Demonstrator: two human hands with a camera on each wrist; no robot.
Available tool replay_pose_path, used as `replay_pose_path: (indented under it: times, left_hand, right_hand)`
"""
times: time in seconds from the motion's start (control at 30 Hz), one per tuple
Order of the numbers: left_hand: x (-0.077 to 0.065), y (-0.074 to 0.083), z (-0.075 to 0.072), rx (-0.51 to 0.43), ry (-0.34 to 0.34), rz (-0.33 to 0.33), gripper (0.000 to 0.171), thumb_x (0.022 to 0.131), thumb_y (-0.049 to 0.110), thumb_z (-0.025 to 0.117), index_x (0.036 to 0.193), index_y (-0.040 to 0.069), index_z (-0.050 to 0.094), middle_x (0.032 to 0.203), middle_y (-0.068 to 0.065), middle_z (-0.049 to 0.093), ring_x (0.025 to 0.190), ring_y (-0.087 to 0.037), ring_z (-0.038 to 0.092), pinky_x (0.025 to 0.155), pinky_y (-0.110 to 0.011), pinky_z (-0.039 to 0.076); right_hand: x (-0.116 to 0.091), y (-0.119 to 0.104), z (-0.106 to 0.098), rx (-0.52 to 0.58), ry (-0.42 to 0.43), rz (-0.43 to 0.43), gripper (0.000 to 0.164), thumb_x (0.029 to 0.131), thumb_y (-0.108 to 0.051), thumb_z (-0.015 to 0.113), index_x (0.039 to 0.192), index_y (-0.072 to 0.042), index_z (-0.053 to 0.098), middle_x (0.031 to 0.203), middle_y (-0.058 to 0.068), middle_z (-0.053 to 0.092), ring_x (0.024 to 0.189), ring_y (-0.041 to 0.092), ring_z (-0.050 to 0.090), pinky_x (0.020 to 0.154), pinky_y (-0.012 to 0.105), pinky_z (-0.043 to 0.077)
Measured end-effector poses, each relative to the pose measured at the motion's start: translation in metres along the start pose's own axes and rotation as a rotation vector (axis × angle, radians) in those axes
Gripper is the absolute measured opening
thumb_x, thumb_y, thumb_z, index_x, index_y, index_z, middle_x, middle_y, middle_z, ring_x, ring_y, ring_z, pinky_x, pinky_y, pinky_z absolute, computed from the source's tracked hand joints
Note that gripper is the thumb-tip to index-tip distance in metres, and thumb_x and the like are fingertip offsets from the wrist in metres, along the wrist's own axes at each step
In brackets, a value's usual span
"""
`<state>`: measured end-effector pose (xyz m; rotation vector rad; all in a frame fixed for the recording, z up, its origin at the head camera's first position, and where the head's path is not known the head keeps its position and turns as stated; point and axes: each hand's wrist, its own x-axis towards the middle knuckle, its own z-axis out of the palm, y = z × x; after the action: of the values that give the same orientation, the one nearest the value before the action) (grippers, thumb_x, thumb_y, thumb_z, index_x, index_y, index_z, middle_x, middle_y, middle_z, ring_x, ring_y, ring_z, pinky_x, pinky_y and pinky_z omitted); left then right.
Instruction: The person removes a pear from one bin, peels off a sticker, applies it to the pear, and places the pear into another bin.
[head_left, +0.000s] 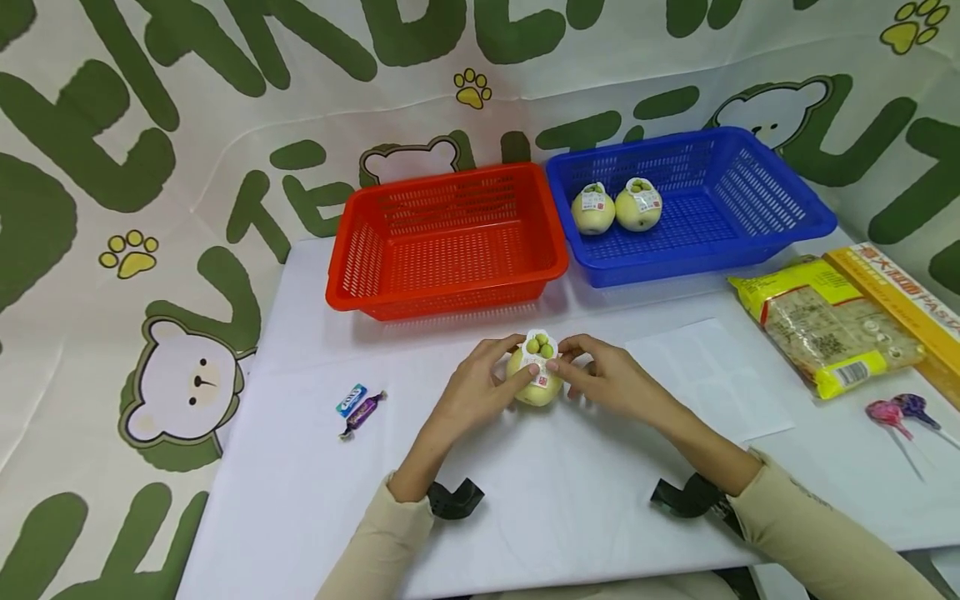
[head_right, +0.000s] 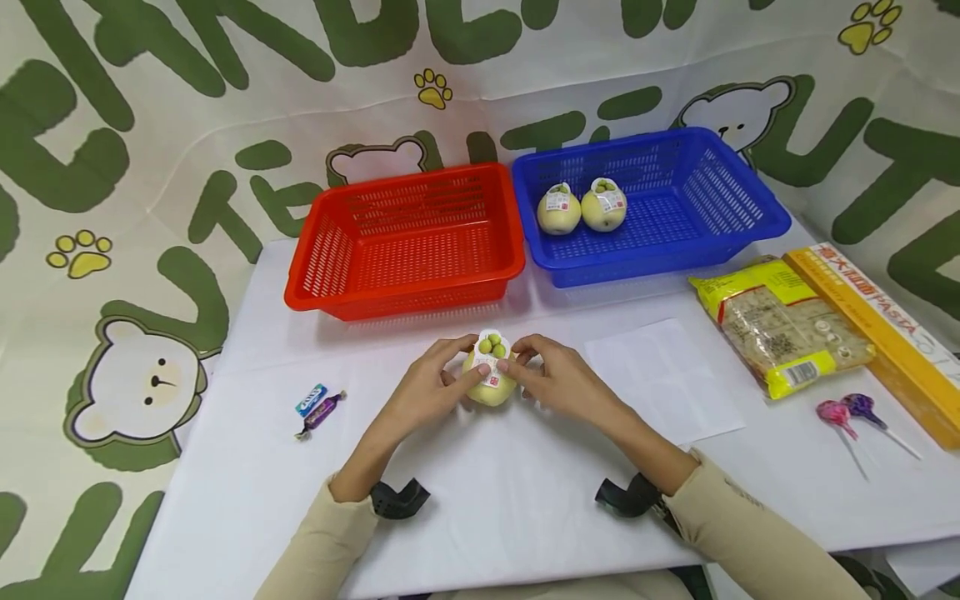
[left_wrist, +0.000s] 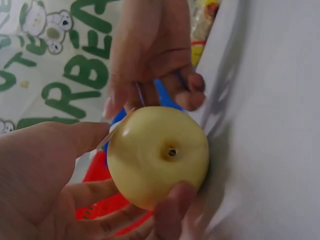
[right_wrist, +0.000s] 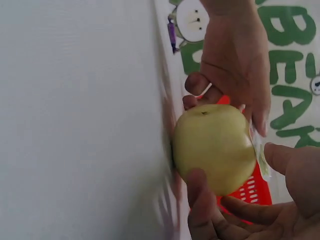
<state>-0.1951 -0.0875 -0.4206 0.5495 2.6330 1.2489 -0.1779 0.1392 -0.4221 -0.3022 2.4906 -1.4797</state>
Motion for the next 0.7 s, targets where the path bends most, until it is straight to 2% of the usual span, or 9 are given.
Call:
replay_pose_path:
  times: [0.07,0.17,0.2,0.27,0.43,0.53,0.6,0.63,0.7]
  left_hand:
    - [-0.0014,-0.0011,0.0011,-0.067,-0.035,-0.027,0.051,0.095,0.045,0.065,0.141,0.026,0.056,0.133,-0.002,0.056,0.081,-0.019,0.070,0.072,-0.040,0.057]
    - [-0.0025,-0.0005,0.0031,-0.194,-0.065,-0.065,0.046,0.096,0.044,0.065,0.138,0.028,0.056,0.132,-0.001,0.055,0.058,-0.023,0.069,0.051,-0.039,0.056]
    - [-0.0021,-0.0002,0.0041,-0.209,-0.063,-0.073,0.045,0.096,0.044,0.065,0.137,0.028,0.056,0.131,0.000,0.056,0.058,-0.022,0.069,0.051,-0.038,0.056]
    - [-0.0012,0.0002,0.0065,-0.230,-0.054,-0.083,0.046,0.094,0.045,0.067,0.135,0.026,0.057,0.129,0.001,0.057,0.058,-0.023,0.069,0.051,-0.037,0.056]
    - [-0.0007,-0.0017,0.0096,-0.219,-0.040,-0.090,0.052,0.091,0.044,0.072,0.136,0.023,0.057,0.130,0.001,0.059,0.059,-0.020,0.070,0.061,-0.037,0.057]
    - [-0.0012,-0.0037,0.0073,-0.203,-0.045,-0.077,0.056,0.090,0.044,0.074,0.139,0.024,0.056,0.132,0.004,0.059,0.060,-0.016,0.071,0.078,-0.039,0.054]
    - [-0.0011,-0.0052,0.0052,-0.173,-0.046,-0.052,0.057,0.089,0.045,0.075,0.139,0.025,0.057,0.132,0.005,0.058,0.075,-0.008,0.070,0.087,-0.039,0.049]
    - [-0.0012,-0.0057,0.0043,-0.170,-0.054,-0.047,0.057,0.088,0.045,0.075,0.139,0.025,0.056,0.132,0.006,0.057,0.076,-0.008,0.070,0.090,-0.038,0.048]
    - [-0.0014,-0.0063,0.0034,-0.213,-0.093,-0.050,0.059,0.089,0.043,0.075,0.141,0.026,0.053,0.134,0.005,0.055,0.077,-0.011,0.071,0.087,-0.038,0.052]
  right_hand:
    - [-0.0004,0.0022,0.0016,0.029,-0.031,0.010,0.049,0.098,-0.044,0.062,0.132,-0.008,0.055,0.102,0.008,0.069,0.071,0.024,0.070,0.060,0.038,0.056]
    - [0.0005,0.0038,0.0026,0.043,-0.044,0.018,0.054,0.099,-0.045,0.059,0.139,-0.008,0.053,0.090,0.008,0.071,0.070,0.024,0.069,0.061,0.038,0.056]
    - [0.0011,0.0041,0.0027,0.046,-0.040,0.024,0.054,0.099,-0.045,0.059,0.139,-0.009,0.053,0.087,0.007,0.072,0.069,0.024,0.069,0.061,0.038,0.055]
    - [0.0024,0.0053,0.0026,0.058,-0.035,0.023,0.055,0.099,-0.045,0.060,0.140,-0.009,0.054,0.093,0.008,0.071,0.070,0.023,0.069,0.061,0.038,0.056]
    - [0.0031,0.0080,0.0018,0.085,-0.034,0.009,0.060,0.095,-0.037,0.069,0.142,-0.003,0.053,0.116,0.014,0.066,0.074,0.021,0.071,0.064,0.036,0.056]
    - [0.0018,0.0089,0.0003,0.044,-0.049,-0.038,0.065,0.091,-0.029,0.076,0.143,0.000,0.052,0.117,0.016,0.065,0.074,0.020,0.069,0.062,0.032,0.056]
    - [0.0007,0.0093,-0.0010,0.006,-0.065,-0.076,0.069,0.087,-0.025,0.080,0.144,0.000,0.051,0.118,0.013,0.064,0.077,0.018,0.068,0.061,0.030,0.056]
    - [0.0003,0.0096,-0.0017,-0.007,-0.078,-0.088,0.071,0.086,-0.025,0.081,0.145,0.000,0.050,0.114,0.011,0.066,0.078,0.017,0.068,0.060,0.029,0.055]
    - [-0.0006,0.0102,-0.0035,-0.019,-0.093,-0.089,0.071,0.087,-0.027,0.080,0.146,-0.003,0.050,0.104,0.008,0.069,0.076,0.018,0.066,0.058,0.027,0.053]
